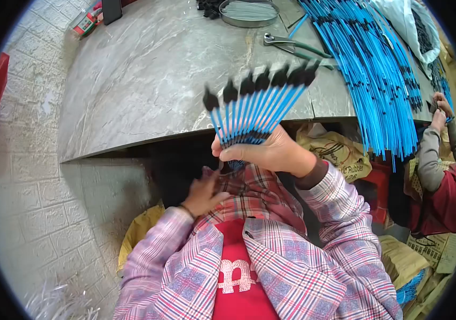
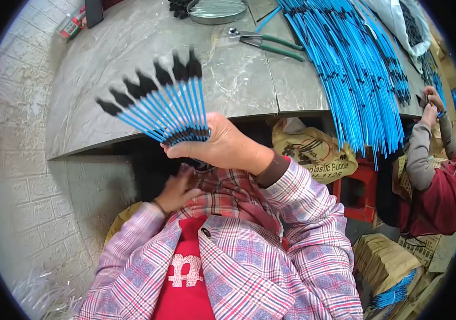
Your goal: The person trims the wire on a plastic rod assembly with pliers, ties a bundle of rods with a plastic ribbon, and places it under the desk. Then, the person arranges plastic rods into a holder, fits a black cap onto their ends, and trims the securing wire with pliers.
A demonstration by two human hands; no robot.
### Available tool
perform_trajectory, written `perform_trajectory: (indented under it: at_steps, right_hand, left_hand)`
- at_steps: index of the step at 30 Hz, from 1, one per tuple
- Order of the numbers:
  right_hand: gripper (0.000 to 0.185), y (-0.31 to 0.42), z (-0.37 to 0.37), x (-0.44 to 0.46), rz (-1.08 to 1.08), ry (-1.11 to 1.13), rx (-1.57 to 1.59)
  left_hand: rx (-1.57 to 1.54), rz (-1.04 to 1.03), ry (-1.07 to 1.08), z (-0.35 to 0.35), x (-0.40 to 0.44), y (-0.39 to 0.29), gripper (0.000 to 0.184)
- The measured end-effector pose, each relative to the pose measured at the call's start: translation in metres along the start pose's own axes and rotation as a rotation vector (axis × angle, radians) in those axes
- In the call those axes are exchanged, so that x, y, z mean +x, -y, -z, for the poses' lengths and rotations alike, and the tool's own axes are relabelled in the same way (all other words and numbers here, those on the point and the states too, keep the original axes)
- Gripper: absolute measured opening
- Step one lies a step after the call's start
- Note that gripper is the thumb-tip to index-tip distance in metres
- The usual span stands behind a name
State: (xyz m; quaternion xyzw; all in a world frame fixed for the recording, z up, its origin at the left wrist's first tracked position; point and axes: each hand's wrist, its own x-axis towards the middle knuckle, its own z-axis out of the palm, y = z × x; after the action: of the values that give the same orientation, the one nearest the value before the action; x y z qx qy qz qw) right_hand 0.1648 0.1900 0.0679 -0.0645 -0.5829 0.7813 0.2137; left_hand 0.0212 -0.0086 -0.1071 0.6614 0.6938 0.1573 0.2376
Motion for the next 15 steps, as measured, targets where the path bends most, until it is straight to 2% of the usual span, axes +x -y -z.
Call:
perform_trajectory:
  at_steps: [1, 2, 3, 5, 9, 10, 12, 13, 15]
  right_hand:
    - [0.019, -0.009, 0.002, 0.000, 0.003, 0.004, -0.032]
    - [0.019, -0.019, 0.002, -0.002, 0.005, 0.005, -0.039]
    - [0.018, -0.028, 0.002, -0.005, -0.042, -0.010, -0.028]
    - [0.018, -0.048, 0.005, -0.010, -0.133, -0.042, -0.013]
    - [0.019, -0.106, 0.014, -0.035, -0.247, -0.097, -0.016]
    - [0.019, -0.124, 0.016, -0.044, -0.267, -0.128, -0.075]
    - [0.019, -0.150, 0.015, -0.058, -0.305, -0.185, -0.194]
    - [0.019, -0.150, 0.009, -0.061, -0.306, -0.175, -0.188]
    - [0.021, -0.148, -0.001, -0.062, -0.354, -0.121, -0.135]
  left_hand:
    - [-0.401, 0.031, 0.174, -0.043, 0.008, 0.010, 0.052]
    - [-0.803, 0.058, 0.352, -0.059, 0.017, 0.004, 0.056]
    - [-0.804, 0.051, 0.351, -0.068, 0.022, 0.003, 0.056]
    - [-0.650, 0.143, 0.800, -0.051, 0.042, -0.014, 0.053]
    - [-0.599, 0.137, 0.910, 0.006, 0.040, -0.011, 0.057]
    - [-0.598, 0.147, 0.909, 0.017, 0.029, -0.007, 0.057]
    - [-0.478, 0.330, 0.301, 0.035, 0.006, -0.005, 0.050]
    - [-0.477, 0.341, 0.296, 0.044, 0.005, -0.010, 0.050]
    - [-0.774, 0.051, 0.142, 0.061, 0.013, -0.025, 0.048]
